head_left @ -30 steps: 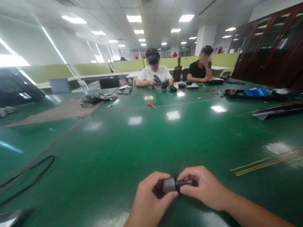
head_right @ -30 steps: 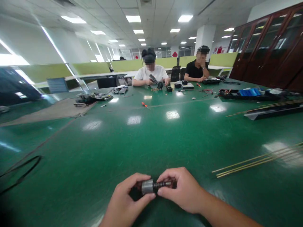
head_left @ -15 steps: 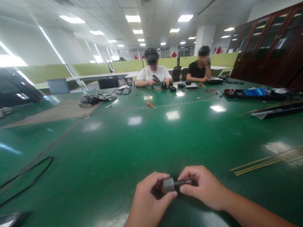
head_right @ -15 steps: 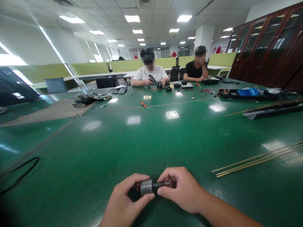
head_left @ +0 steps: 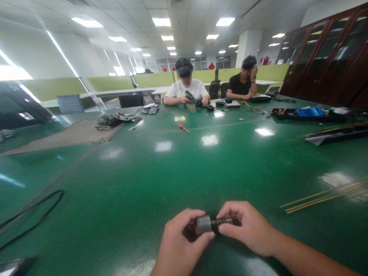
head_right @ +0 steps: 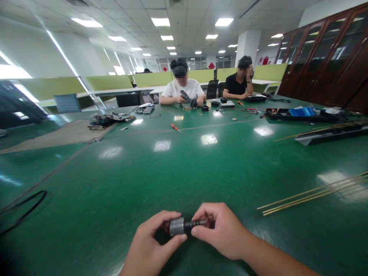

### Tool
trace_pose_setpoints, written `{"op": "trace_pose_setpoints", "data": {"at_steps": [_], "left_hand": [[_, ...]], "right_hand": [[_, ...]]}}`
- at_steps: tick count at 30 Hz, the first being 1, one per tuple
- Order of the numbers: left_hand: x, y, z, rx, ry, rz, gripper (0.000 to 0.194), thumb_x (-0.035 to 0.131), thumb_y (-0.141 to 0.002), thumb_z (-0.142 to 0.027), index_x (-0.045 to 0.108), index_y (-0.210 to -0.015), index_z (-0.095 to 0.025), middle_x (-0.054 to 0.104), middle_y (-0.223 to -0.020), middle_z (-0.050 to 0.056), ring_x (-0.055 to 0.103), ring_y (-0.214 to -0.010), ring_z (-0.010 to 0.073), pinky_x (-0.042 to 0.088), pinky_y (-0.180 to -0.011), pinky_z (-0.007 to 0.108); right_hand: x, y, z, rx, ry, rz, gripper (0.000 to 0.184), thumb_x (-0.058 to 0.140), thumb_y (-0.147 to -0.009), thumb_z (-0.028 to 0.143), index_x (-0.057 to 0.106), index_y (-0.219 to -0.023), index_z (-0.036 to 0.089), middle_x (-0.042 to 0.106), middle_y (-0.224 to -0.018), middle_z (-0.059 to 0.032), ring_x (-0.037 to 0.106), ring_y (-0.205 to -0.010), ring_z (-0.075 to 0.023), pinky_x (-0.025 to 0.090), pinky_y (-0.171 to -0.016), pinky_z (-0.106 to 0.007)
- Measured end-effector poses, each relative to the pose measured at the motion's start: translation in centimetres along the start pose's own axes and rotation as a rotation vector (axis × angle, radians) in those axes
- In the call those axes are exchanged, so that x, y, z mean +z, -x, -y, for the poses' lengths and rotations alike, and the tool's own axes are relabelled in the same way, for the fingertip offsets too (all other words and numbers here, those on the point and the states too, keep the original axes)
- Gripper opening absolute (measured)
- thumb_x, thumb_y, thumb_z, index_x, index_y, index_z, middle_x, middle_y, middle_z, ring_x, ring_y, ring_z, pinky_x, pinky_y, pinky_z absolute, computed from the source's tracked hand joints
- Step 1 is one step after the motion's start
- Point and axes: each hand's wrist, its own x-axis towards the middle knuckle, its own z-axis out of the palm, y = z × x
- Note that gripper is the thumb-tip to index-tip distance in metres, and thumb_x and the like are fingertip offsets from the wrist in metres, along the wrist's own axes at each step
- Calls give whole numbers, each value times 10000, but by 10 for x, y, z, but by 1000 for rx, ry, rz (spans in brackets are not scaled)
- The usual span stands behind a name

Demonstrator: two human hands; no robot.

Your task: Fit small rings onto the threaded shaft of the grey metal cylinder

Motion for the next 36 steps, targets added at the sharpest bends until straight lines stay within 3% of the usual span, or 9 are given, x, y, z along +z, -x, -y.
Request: {"op": "trace_pose_setpoints", "data": {"at_steps": [20,36], "left_hand": [[-2,-1,4,-32,-13,-28,240,782,-704,-250,744,-940,-233,736,-828,13,672,-705,193,526,-641,268],[-2,-1,6,-86,-9,-26,253,775,-713,-293,743,-957,-234,733,-821,17,670,-700,201,529,-647,285]], "right_hand": [[-3,0,-1,-42,18,-48,150,715,-817,295,652,-822,159,519,-655,31,457,-626,-121,349,-600,-250],[-5,0,-2,-49,35,-74,173,707,-829,320,643,-823,160,525,-657,30,471,-628,-128,353,-605,-254]]}}
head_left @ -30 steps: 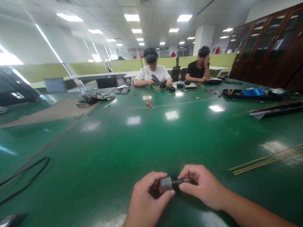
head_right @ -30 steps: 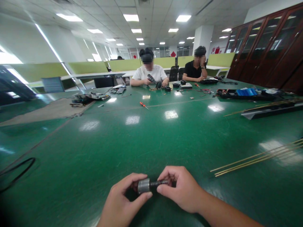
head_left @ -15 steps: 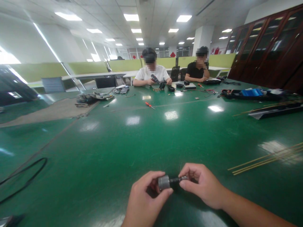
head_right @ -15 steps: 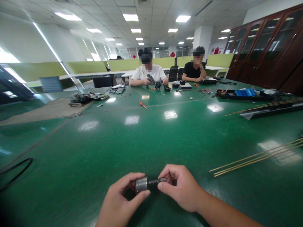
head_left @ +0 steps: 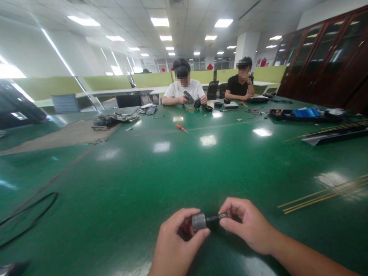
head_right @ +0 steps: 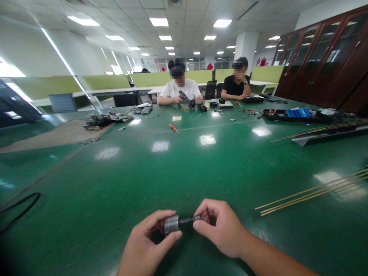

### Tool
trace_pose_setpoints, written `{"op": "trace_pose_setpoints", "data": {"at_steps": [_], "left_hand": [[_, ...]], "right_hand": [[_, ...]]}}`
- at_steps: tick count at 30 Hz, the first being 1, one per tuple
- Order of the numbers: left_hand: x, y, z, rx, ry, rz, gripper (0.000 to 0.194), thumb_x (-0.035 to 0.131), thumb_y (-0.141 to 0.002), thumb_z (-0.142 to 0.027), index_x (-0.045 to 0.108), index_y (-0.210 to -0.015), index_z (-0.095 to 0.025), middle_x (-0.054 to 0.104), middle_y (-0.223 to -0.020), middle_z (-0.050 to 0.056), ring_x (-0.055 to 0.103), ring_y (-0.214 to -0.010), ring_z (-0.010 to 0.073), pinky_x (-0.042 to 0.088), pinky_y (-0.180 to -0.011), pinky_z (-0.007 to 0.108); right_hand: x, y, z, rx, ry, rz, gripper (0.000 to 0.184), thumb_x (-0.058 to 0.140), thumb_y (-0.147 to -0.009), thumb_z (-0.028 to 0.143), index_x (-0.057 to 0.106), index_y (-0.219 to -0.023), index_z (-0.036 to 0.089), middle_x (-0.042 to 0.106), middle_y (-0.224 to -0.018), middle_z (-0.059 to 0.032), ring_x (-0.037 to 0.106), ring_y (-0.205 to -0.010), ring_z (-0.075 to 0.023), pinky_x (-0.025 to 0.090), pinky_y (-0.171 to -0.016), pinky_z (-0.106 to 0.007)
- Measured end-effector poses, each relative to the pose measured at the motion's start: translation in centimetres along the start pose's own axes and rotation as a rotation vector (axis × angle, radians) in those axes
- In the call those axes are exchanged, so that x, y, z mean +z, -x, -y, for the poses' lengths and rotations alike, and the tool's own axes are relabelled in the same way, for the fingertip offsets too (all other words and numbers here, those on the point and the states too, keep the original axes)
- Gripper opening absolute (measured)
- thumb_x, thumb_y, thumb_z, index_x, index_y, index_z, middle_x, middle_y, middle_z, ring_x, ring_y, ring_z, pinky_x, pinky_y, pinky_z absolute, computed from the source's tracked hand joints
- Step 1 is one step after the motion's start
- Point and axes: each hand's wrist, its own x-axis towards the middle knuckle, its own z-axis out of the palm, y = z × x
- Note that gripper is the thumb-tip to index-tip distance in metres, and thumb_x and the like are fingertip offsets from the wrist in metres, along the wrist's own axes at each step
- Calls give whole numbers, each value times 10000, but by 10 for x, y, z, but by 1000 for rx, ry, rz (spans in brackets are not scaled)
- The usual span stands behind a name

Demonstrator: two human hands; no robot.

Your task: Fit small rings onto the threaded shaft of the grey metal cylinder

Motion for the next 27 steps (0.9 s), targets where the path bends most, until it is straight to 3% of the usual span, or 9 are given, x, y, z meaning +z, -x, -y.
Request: {"op": "trace_pose_setpoints", "data": {"at_steps": [27], "left_hand": [[0,-1,3,-59,62,22,262,769,-731,-320,734,-974,-228,738,-821,12,674,-695,198,525,-649,280]], "right_hand": [[-4,-3,-1,17,-78,-17,171,712,-817,302,612,-809,164,565,-656,22,488,-621,-128,368,-608,-260]]}}
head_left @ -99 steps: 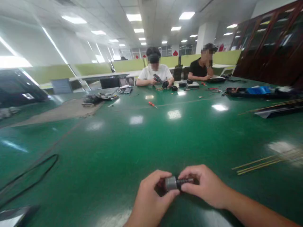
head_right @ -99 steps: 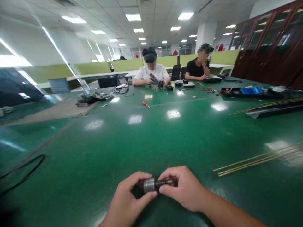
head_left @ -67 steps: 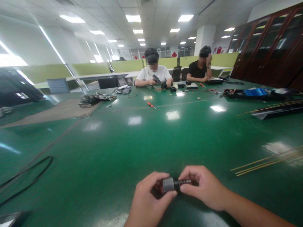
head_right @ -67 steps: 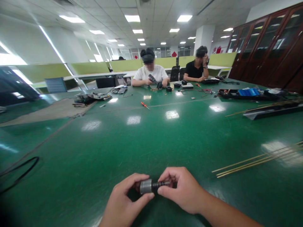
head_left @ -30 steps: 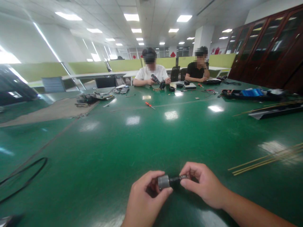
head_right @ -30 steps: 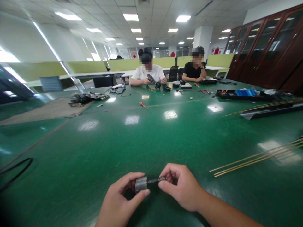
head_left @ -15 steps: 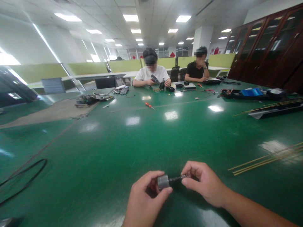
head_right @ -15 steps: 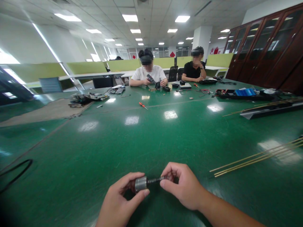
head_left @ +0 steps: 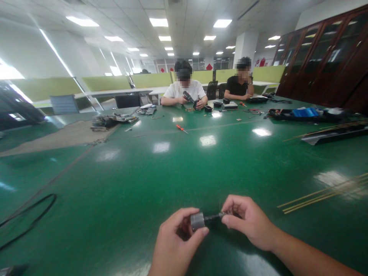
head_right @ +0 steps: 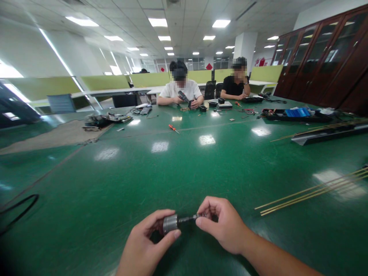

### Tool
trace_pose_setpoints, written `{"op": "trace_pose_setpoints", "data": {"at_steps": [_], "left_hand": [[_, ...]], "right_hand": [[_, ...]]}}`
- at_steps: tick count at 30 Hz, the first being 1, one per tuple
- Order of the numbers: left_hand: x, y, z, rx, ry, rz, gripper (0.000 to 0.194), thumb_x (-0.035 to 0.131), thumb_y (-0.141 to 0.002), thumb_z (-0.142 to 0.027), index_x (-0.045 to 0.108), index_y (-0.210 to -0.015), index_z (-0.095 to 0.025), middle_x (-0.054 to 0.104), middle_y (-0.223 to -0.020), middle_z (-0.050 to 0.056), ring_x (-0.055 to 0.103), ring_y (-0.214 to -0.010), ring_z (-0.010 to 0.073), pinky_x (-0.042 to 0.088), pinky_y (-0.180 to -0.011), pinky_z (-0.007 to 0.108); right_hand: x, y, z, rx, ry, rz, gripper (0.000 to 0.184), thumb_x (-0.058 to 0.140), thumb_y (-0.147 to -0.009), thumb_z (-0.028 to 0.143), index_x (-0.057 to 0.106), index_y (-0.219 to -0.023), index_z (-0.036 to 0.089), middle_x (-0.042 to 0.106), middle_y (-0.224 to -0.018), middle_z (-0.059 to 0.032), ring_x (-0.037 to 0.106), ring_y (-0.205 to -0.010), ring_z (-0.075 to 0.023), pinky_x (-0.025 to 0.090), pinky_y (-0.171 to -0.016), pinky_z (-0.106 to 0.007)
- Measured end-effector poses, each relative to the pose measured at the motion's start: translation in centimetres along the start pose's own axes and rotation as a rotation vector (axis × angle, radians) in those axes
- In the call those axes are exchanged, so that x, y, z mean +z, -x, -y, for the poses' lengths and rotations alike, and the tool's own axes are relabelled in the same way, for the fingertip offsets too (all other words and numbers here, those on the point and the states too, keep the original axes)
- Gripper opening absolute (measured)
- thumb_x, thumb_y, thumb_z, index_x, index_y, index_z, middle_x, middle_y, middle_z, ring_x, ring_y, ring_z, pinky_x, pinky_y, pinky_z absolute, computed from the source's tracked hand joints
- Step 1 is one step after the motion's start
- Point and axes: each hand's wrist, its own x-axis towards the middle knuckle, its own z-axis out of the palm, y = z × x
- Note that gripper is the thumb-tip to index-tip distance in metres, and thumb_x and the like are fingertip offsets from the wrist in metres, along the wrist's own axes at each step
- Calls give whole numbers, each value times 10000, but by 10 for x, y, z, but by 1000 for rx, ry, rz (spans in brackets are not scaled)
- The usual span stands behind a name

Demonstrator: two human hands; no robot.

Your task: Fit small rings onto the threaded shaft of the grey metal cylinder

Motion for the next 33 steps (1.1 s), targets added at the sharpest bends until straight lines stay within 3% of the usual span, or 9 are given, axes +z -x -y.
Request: {"op": "trace_pose_setpoints", "data": {"at_steps": [9,15,19,23,28,31,33], "left_hand": [[-2,-1,-2,-67,55,39,277,742,-759,-348,702,-995,-207,732,-835,22,677,-726,210,513,-676,292],[-1,-1,-1,-101,114,78,272,716,-799,-362,630,-998,-197,700,-844,20,656,-772,205,472,-690,279],[-3,-1,3,-90,258,40,256,703,-840,-354,540,-981,-214,635,-839,-12,600,-774,167,452,-695,244],[-7,-4,9,-72,411,-10,334,725,-823,-348,421,-785,-215,601,-807,-19,563,-743,150,447,-683,234],[-10,-8,9,-66,346,-10,439,728,-796,-358,357,-619,-206,687,-852,64,652,-906,231,470,-776,293],[-17,-10,6,-91,335,-47,355,750,-775,-379,450,-702,-203,730,-921,79,688,-970,258,506,-871,343],[-32,-8,6,-105,337,-99,333,761,-769,-402,516,-886,-209,745,-1007,83,701,-1012,261,529,-922,370]], "right_hand": [[-6,-3,0,-13,-61,-54,177,729,-815,306,629,-816,161,601,-636,18,526,-604,-129,388,-606,-259],[-22,-17,-5,-24,-265,-356,266,782,-772,375,656,-827,147,642,-647,-2,538,-559,-120,407,-574,-253],[-33,-24,-9,-35,-442,-520,256,809,-750,357,665,-816,155,600,-609,19,493,-542,-104,384,-529,-226],[-40,-28,-12,-58,-554,-590,255,843,-712,331,677,-811,165,583,-599,22,477,-543,-107,370,-490,-217],[-44,-30,-14,-75,-580,-603,260,858,-693,327,686,-805,167,579,-600,24,473,-539,-105,359,-475,-215],[-45,-31,-14,-81,-587,-600,258,860,-690,328,686,-793,168,574,-595,26,469,-536,-103,357,-475,-214],[-45,-31,-14,-85,-591,-594,258,861,-691,326,687,-793,166,574,-593,25,466,-534,-104,354,-473,-215]]}}
